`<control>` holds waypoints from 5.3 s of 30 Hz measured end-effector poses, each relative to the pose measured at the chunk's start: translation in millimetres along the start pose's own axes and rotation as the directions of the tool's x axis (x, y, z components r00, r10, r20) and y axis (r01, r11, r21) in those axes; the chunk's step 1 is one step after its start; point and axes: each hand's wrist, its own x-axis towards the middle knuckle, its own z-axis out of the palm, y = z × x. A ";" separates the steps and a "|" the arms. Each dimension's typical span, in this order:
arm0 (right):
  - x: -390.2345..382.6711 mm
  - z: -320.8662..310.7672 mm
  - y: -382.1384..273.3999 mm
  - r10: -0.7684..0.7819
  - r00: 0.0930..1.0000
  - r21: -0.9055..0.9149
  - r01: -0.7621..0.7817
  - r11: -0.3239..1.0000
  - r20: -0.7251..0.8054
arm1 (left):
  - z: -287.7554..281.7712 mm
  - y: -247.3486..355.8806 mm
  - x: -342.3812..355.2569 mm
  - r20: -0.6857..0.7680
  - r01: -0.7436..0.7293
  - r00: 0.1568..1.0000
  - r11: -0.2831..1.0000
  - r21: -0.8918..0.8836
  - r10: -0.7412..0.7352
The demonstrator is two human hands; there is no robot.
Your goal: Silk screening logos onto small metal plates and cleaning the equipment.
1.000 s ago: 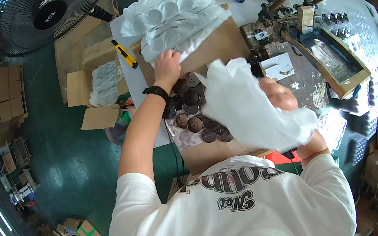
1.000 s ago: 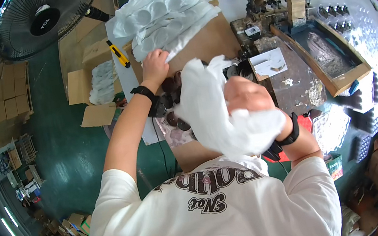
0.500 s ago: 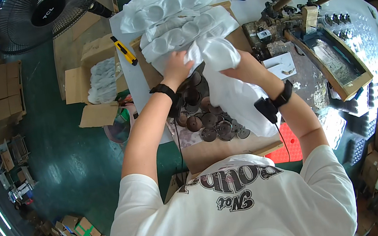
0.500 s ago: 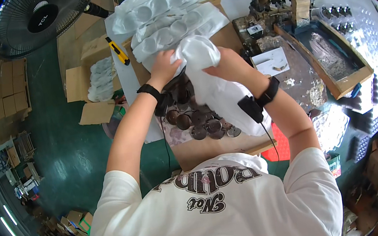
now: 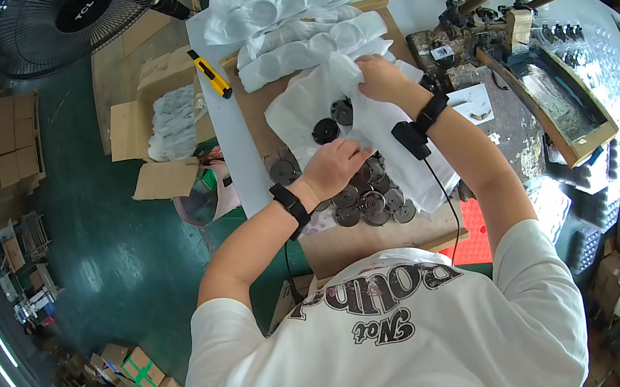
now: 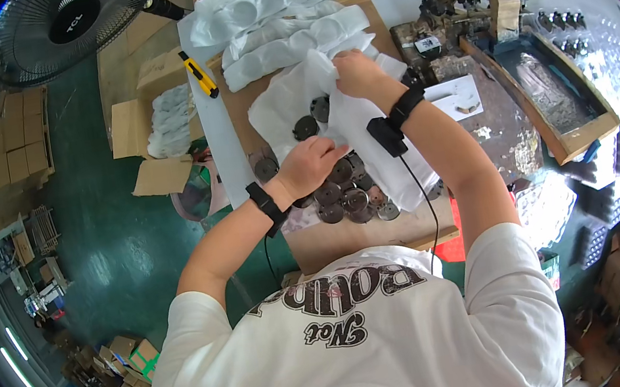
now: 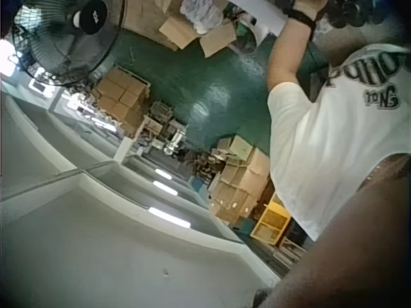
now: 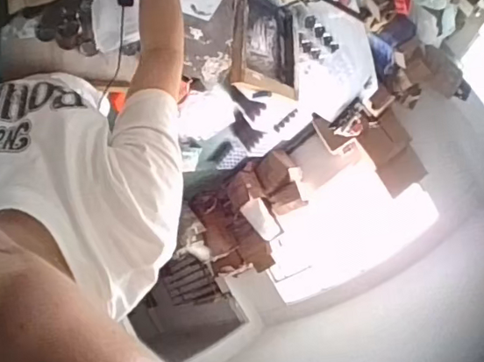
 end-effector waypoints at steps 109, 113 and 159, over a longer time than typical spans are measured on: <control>-54.0 -77.2 -13.2 0.485 0.874 0.920 -0.176 0.349 -0.017 | -71.0 -96.6 -1.3 -0.183 0.349 0.551 0.424 -0.836 -0.814; -80.6 -95.2 -27.0 0.526 0.850 0.967 -0.135 0.215 0.002 | -88.3 -66.3 -6.2 -0.191 0.253 0.589 0.403 -0.879 -0.785; -96.6 -167.8 -83.7 0.257 0.770 0.794 0.478 0.376 -0.584 | -135.1 48.7 10.5 -0.590 -0.002 0.446 0.658 -0.753 -0.674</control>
